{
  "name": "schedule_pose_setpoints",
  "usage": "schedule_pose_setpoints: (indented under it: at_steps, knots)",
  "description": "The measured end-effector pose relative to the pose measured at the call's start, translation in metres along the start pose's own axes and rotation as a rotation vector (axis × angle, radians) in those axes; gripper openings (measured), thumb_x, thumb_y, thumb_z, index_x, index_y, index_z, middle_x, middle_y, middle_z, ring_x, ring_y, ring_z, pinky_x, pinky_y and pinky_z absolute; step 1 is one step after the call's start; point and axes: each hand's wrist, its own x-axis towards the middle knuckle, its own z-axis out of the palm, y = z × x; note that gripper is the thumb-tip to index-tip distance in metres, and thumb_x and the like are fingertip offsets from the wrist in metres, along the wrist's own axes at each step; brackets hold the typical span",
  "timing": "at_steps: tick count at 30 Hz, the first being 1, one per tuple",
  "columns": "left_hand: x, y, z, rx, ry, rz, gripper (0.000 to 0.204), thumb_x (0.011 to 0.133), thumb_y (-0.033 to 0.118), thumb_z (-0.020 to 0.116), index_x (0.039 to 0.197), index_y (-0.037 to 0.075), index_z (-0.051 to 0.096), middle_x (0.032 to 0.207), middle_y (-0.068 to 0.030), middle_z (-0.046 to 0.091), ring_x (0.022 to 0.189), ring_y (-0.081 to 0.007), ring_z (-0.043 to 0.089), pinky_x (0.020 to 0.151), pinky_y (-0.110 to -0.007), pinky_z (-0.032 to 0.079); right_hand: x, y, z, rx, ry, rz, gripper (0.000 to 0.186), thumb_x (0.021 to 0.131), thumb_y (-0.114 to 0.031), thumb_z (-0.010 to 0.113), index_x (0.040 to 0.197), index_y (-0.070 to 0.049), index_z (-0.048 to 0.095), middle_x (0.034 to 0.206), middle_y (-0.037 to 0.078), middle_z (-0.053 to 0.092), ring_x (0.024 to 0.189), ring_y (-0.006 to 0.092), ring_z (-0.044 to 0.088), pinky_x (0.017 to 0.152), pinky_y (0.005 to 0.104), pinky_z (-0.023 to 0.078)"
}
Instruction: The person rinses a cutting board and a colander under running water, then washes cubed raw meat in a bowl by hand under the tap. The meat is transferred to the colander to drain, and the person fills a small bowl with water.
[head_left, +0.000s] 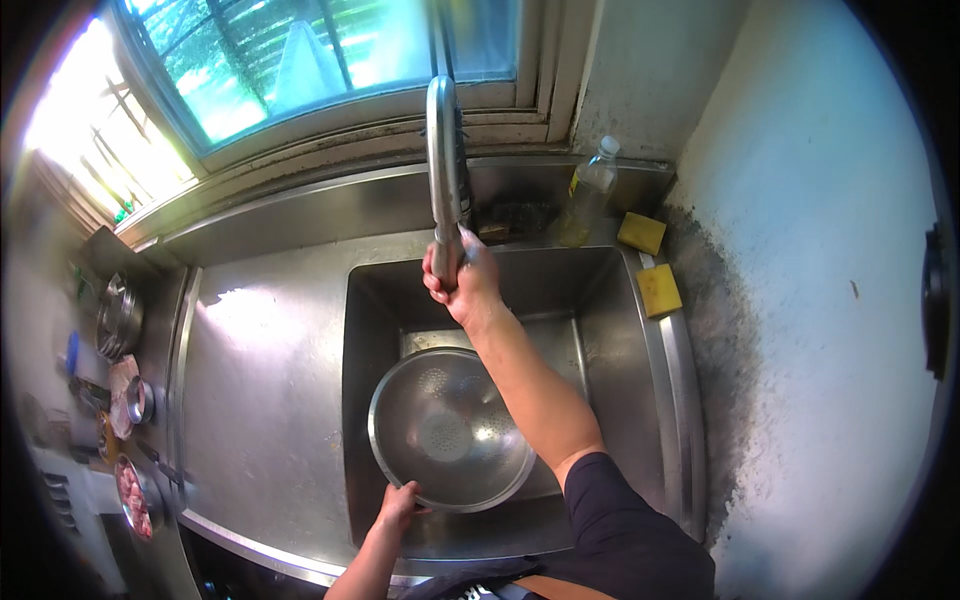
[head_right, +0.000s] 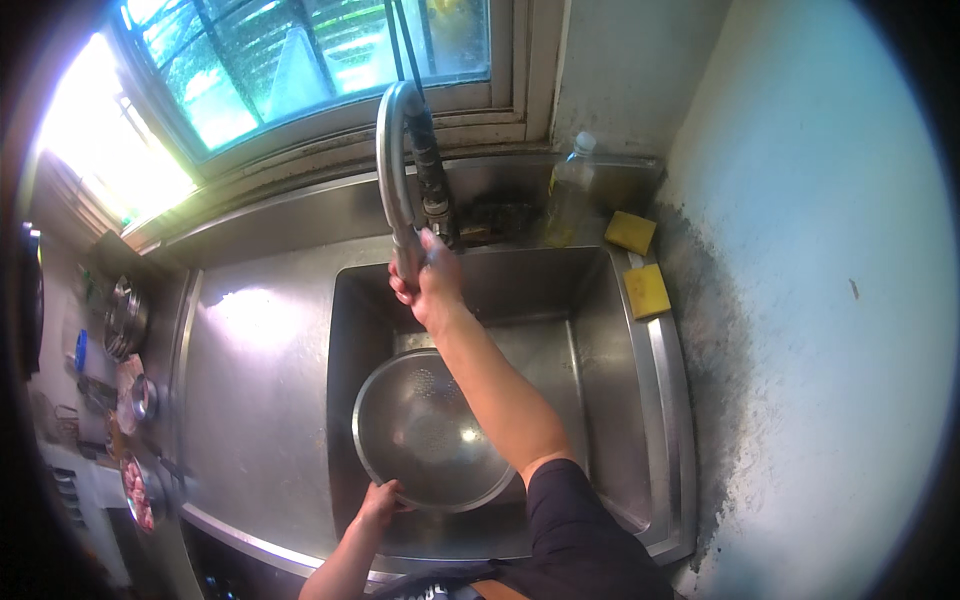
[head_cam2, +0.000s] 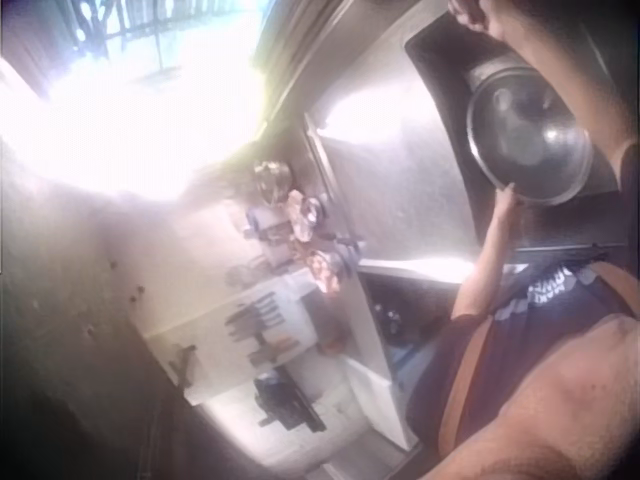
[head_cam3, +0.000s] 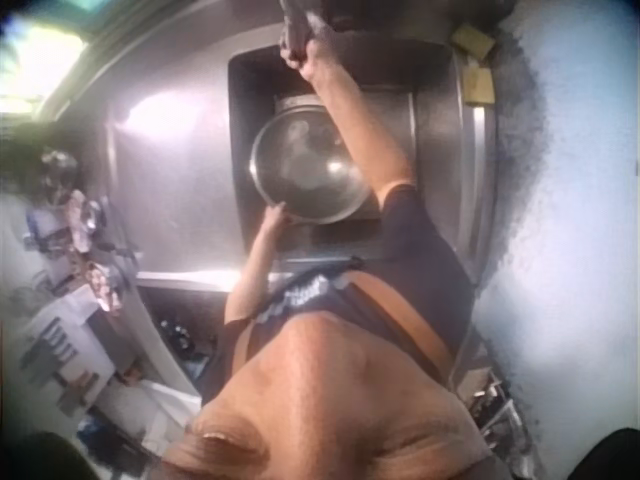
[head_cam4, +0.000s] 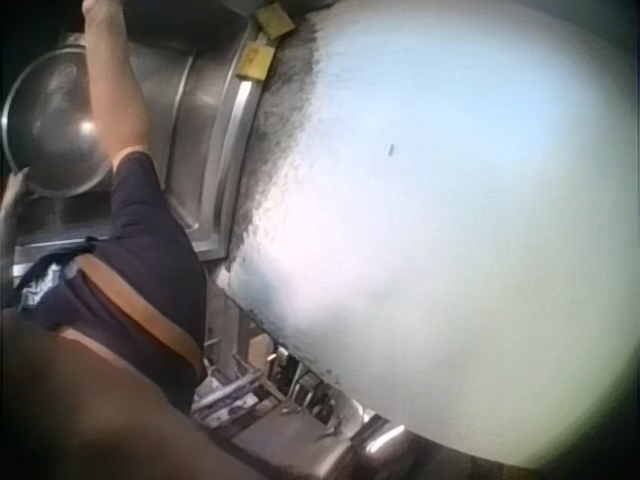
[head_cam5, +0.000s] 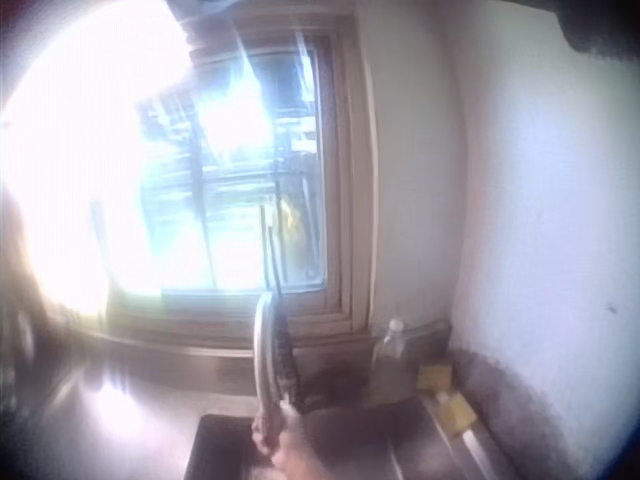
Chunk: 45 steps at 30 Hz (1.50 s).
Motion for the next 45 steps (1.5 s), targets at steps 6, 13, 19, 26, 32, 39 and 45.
schedule_pose_setpoints:
  at_steps: [6, 13, 19, 26, 32, 39, 45]
  knots:
    - [0.006, -0.017, -0.009, 0.009, 0.035, -0.052, 0.028, 0.083, 0.009, 0.051, 0.108, -0.003, 0.054, 0.098, -0.0143, 0.061, 0.085, -0.0280, 0.064, 0.062, -0.040, 0.059, -0.018, -0.006, 0.030, -0.079, -0.079, 0.031, 0.036, 0.101, -0.034, 0.032, 0.100, -0.004, 0.051, 0.079, 0.013, 0.057, 0.063, 0.0254, 0.060, 0.051, 0.0362, 0.049]
    - [-0.005, 0.003, 0.003, -0.009, 0.074, -0.017, 0.025, 0.083, 0.008, 0.051, 0.105, -0.001, 0.055, 0.095, -0.0131, 0.060, 0.080, -0.0261, 0.063, 0.063, -0.040, 0.058, 0.081, 0.056, -0.124, -0.785, 0.301, -0.090, 0.047, 0.090, -0.043, 0.060, 0.108, 0.000, 0.055, 0.091, 0.010, 0.064, 0.064, 0.0173, 0.065, 0.047, 0.0258, 0.051]
    - [-0.004, 0.025, 0.011, 0.021, 0.105, -0.010, 0.023, 0.081, 0.008, 0.050, 0.102, -0.001, 0.054, 0.092, -0.0121, 0.057, 0.075, -0.0254, 0.062, 0.059, -0.039, 0.058, 0.153, 0.034, -0.155, -1.178, 0.299, -0.407, 0.052, 0.080, -0.044, 0.069, 0.103, 0.002, 0.060, 0.085, 0.017, 0.068, 0.078, 0.0291, 0.067, 0.072, 0.0382, 0.051]
    - [0.019, 0.028, 0.006, 0.029, 0.069, 0.006, 0.024, 0.083, 0.010, 0.051, 0.103, -0.003, 0.053, 0.090, -0.0116, 0.056, 0.076, -0.0243, 0.060, 0.059, -0.039, 0.058, 0.138, 0.006, -0.138, -0.985, 0.119, -0.132, 0.031, 0.085, -0.029, 0.066, 0.097, -0.002, 0.058, 0.079, 0.008, 0.065, 0.062, 0.0147, 0.064, 0.047, 0.0267, 0.047]
    - [0.022, 0.041, 0.008, -0.053, 0.013, -0.026, 0.032, 0.081, 0.010, 0.053, 0.111, -0.003, 0.054, 0.094, -0.0127, 0.059, 0.077, -0.0233, 0.060, 0.056, -0.035, 0.055, 0.116, 0.036, -0.149, -0.926, 0.049, -0.081, 0.029, 0.088, -0.031, 0.065, 0.100, -0.005, 0.062, 0.084, 0.006, 0.066, 0.075, 0.0128, 0.065, 0.057, 0.0283, 0.050]
    - [0.041, 0.036, 0.018, -0.064, -0.073, -0.043, 0.031, 0.081, 0.009, 0.055, 0.109, -0.005, 0.053, 0.095, -0.0150, 0.060, 0.075, -0.0250, 0.061, 0.051, -0.034, 0.052, 0.063, 0.136, -0.161, -0.821, -0.528, 0.360, 0.023, 0.088, -0.026, 0.065, 0.089, -0.003, 0.066, 0.079, 0.009, 0.068, 0.070, 0.0160, 0.066, 0.065, 0.0292, 0.051]
    - [0.036, 0.051, 0.043, -0.040, -0.037, 0.082, 0.034, 0.081, 0.012, 0.059, 0.110, -0.005, 0.052, 0.092, -0.0134, 0.061, 0.079, -0.0227, 0.060, 0.062, -0.036, 0.051, 0.054, 0.161, -0.149, -0.503, 0.096, 0.201, 0.023, 0.085, -0.022, 0.056, 0.075, -0.003, 0.066, 0.071, 0.012, 0.068, 0.064, 0.0227, 0.067, 0.062, 0.0356, 0.054]
